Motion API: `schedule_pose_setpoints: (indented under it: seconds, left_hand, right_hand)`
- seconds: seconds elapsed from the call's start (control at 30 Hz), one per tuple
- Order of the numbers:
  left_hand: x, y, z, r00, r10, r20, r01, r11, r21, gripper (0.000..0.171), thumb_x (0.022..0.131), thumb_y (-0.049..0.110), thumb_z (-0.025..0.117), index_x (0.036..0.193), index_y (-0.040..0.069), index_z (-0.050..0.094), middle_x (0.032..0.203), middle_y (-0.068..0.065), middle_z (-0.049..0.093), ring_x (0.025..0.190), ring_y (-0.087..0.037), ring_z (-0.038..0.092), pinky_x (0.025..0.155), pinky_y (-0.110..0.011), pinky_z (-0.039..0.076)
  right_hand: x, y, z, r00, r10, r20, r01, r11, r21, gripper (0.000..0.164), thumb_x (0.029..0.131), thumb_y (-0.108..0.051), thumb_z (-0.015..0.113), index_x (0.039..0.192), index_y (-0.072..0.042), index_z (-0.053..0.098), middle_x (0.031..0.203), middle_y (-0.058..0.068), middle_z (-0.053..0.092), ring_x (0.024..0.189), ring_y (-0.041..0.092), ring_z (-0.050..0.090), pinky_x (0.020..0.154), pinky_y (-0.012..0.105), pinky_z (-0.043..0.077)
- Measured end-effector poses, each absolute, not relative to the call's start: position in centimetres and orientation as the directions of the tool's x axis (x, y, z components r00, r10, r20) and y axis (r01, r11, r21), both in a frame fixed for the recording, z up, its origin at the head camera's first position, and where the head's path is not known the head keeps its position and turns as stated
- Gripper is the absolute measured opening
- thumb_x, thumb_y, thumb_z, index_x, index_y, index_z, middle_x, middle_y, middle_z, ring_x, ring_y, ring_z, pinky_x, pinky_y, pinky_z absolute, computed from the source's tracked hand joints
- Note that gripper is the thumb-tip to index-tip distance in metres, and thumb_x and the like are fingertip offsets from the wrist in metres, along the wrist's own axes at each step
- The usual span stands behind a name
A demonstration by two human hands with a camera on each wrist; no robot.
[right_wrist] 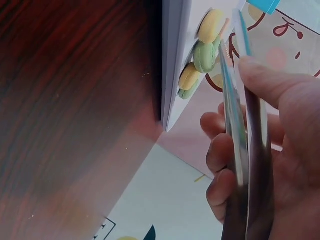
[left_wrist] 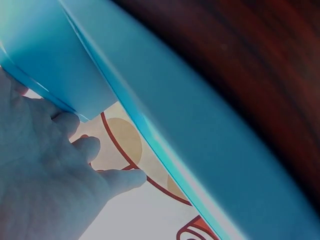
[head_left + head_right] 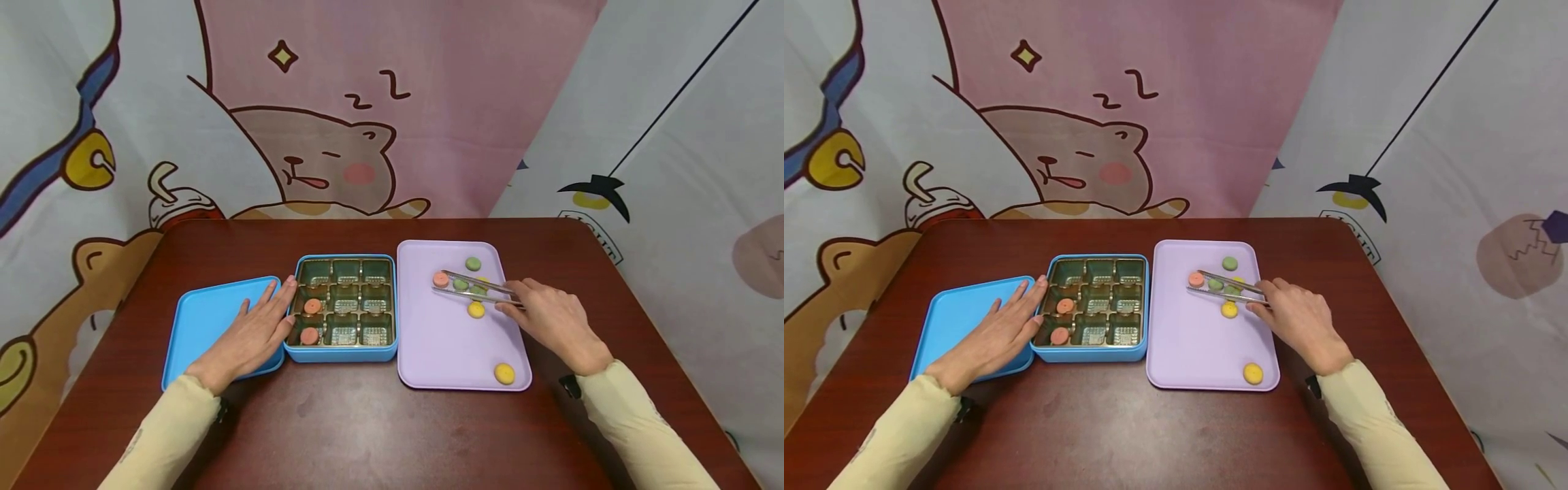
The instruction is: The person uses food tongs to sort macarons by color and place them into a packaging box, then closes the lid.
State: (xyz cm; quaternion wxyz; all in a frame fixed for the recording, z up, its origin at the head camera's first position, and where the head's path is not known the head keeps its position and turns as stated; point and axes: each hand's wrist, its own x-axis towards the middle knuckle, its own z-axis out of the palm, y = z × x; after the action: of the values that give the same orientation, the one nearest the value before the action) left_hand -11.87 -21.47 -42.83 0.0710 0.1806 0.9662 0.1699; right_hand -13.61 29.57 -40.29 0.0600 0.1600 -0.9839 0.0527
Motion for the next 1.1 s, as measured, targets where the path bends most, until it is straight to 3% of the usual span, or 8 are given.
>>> schedule_pose_setpoints:
  seconds: [0.47, 1.1]
  left_hand:
    - [-11.9, -21.6, -42.8, -0.924, 0.373, -0.080, 0.325, 0.880, 0.348, 0.067, 0.114, 0.043, 0.031, 0.168, 0.013, 0.006, 0.174, -0.007, 0.007, 0.159, -0.036, 0.004, 0.116, -0.075, 0.009]
    - [-11.9, -21.5, -42.7, -0.923, 0.375, -0.082, 0.326, 0.879, 0.349, 0.067, 0.113, 0.045, 0.029, 0.168, 0.014, 0.006, 0.174, -0.006, 0.007, 0.159, -0.035, 0.003, 0.117, -0.075, 0.008]
  right_hand:
    - [-13.1, 29.4, -40.8, -0.911, -0.390, 0.137, -0.403, 0.911, -0.085, 0.045, 0.086, -0.034, 0.086, 0.119, -0.004, 0.074, 0.092, 0.008, 0.070, 0.063, 0.013, 0.053, 0.047, 0.026, 0.041]
    - [-13.2, 29.5, -41.5, -0.908, -0.391, 0.150, -0.404, 0.913, -0.065, 0.044, 0.087, -0.034, 0.085, 0.118, -0.004, 0.073, 0.092, 0.007, 0.070, 0.063, 0.014, 0.053, 0.047, 0.026, 0.042]
